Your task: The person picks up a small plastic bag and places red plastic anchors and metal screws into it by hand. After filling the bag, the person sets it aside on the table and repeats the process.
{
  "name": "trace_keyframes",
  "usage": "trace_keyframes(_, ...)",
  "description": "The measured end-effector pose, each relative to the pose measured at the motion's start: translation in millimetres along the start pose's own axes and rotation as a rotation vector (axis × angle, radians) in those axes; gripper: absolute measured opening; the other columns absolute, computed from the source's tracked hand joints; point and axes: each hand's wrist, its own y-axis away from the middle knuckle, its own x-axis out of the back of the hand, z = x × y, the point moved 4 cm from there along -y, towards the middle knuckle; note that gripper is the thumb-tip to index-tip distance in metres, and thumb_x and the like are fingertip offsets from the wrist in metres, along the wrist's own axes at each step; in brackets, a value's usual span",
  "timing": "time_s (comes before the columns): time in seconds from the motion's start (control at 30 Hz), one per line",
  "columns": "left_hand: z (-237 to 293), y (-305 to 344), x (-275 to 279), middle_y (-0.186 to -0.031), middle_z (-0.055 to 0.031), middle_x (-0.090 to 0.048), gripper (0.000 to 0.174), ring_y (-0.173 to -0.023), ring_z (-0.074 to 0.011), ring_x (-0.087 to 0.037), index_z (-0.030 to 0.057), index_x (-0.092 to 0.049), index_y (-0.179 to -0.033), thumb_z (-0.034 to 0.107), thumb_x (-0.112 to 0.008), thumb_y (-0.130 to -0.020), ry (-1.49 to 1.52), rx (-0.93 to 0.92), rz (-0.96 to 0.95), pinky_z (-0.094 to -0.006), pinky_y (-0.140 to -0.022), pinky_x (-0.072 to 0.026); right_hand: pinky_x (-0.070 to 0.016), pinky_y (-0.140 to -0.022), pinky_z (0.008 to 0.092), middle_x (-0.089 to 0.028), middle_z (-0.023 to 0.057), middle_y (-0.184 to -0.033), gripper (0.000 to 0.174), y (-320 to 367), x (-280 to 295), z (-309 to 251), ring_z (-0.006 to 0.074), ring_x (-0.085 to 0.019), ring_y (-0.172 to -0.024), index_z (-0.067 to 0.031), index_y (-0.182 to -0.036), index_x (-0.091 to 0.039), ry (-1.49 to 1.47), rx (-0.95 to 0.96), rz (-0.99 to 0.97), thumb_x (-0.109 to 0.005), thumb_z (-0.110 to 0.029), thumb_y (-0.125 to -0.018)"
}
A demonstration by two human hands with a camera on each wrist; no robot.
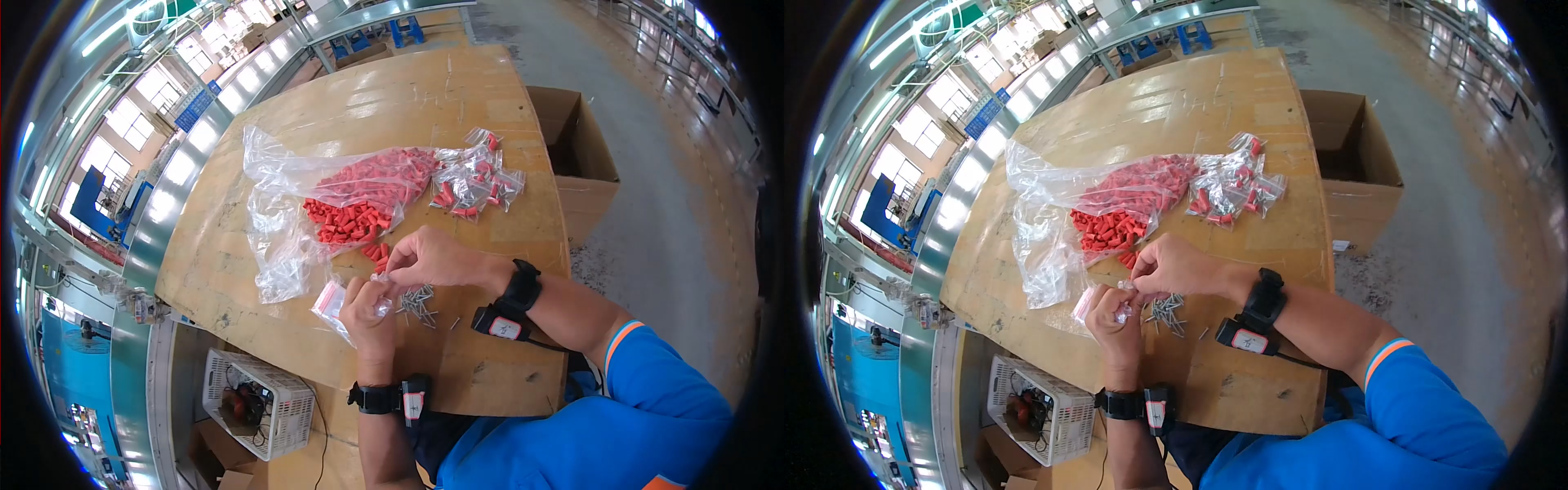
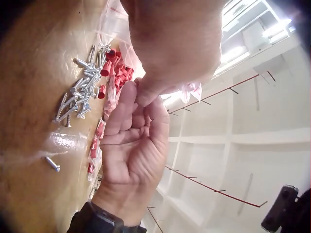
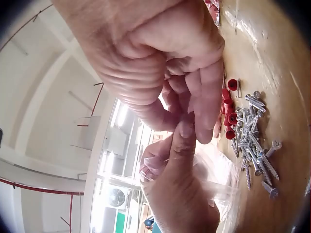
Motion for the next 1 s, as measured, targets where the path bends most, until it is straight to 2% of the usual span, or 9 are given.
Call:
trace_keyframes(0.17, 2, -4, 2, -0.065, -0.0069, -0.051, 0.018, -0.058, -0.0197, -0.052, 0.0033, -0.065, -0.078, 0.004, -0.077, -0.065, 0.005, 0.118, -0.002, -0.0303, -0.054, -0.0406, -0.0504, -0.057, 0.0213, -0.067, 0.0081, -0.074, 0.017, 0, 0, 1, 0.0090, -0.063, -0.065, 0.0045, -0.084, -0.065, 0.058, 0.045, 0.089, -0.065, -0.011, -0.077)
trace_keyframes(0.23, -4, -2, 1, -0.066, -0.0064, -0.053, 0.016, -0.059, -0.0179, -0.052, 0.0019, -0.066, -0.082, 0.005, -0.075, -0.069, 0.071, 0.184, -0.009, -0.0289, -0.055, -0.0409, -0.0491, -0.057, 0.0198, -0.066, 0.0057, -0.073, 0.015, -2, 1, 1, 0.0066, -0.061, -0.064, 0.0031, -0.087, -0.065, 0.129, 0.082, 0.144, -0.064, -0.011, -0.081)
trace_keyframes(0.33, -14, 0, -2, -0.068, -0.0060, -0.055, 0.014, -0.062, -0.0156, -0.052, -0.0004, -0.066, -0.085, 0.008, -0.071, -0.075, 0.179, 0.244, 0.010, -0.0269, -0.058, -0.0412, -0.0484, -0.057, 0.0204, -0.066, 0.0051, -0.073, 0.014, -1, 1, 2, 0.0058, -0.059, -0.065, 0.0024, -0.086, -0.066, 0.051, 0.026, 0.127, -0.065, -0.011, -0.080)
trace_keyframes(0.43, -20, 3, -4, -0.070, -0.0057, -0.056, 0.013, -0.065, -0.0140, -0.052, -0.0018, -0.065, -0.084, 0.010, -0.068, -0.079, 0.312, 0.345, 0.015, -0.0254, -0.061, -0.0412, -0.0491, -0.059, 0.0260, -0.067, 0.0097, -0.071, 0.016, 1, 0, -4, 0.0121, -0.063, -0.066, 0.0026, -0.084, -0.066, 0.216, 0.179, 0.167, -0.067, -0.011, -0.075)
trace_keyframes(0.57, -32, 9, -9, -0.071, -0.0046, -0.056, 0.011, -0.067, -0.0119, -0.051, -0.0025, -0.064, -0.082, 0.008, -0.067, -0.081, 0.408, 0.465, 0.001, -0.0245, -0.063, -0.0406, -0.0495, -0.060, 0.0262, -0.066, 0.0125, -0.072, 0.016, 0, -1, -1, 0.0141, -0.064, -0.066, 0.0007, -0.083, -0.066, 0.288, 0.254, 0.195, -0.068, -0.012, -0.074)
trace_keyframes(0.87, -36, 11, -10, -0.068, -0.0019, -0.053, 0.008, -0.064, -0.0084, -0.047, -0.0007, -0.058, -0.074, 0.003, -0.065, -0.076, 0.349, 0.453, -0.001, -0.0231, -0.059, -0.0387, -0.0511, -0.062, 0.0299, -0.066, 0.0157, -0.074, 0.017, 4, -6, -4, 0.0224, -0.067, -0.070, 0.0019, -0.083, -0.066, 0.340, 0.301, 0.208, -0.066, -0.012, -0.073)
trace_keyframes(0.97, -34, 9, -10, -0.070, 0.0024, -0.056, 0.004, -0.064, -0.0038, -0.047, 0.0005, -0.060, -0.078, 0.000, -0.064, -0.079, 0.332, 0.306, 0.028, -0.0195, -0.058, -0.0385, -0.0507, -0.062, 0.0302, -0.065, 0.0165, -0.073, 0.017, 4, -6, -4, 0.0235, -0.066, -0.068, 0.0022, -0.083, -0.065, 0.325, 0.294, 0.232, -0.066, -0.012, -0.072)
trace_keyframes(1.0, -34, 9, -9, -0.070, 0.0025, -0.055, 0.005, -0.065, -0.0037, -0.047, 0.0007, -0.060, -0.077, 0.000, -0.064, -0.079, 0.318, 0.311, 0.020, -0.0194, -0.058, -0.0384, -0.0505, -0.061, 0.0304, -0.065, 0.0167, -0.073, 0.017, 3, -6, -4, 0.0239, -0.066, -0.068, 0.0022, -0.082, -0.065, 0.325, 0.304, 0.240, -0.066, -0.011, -0.072)
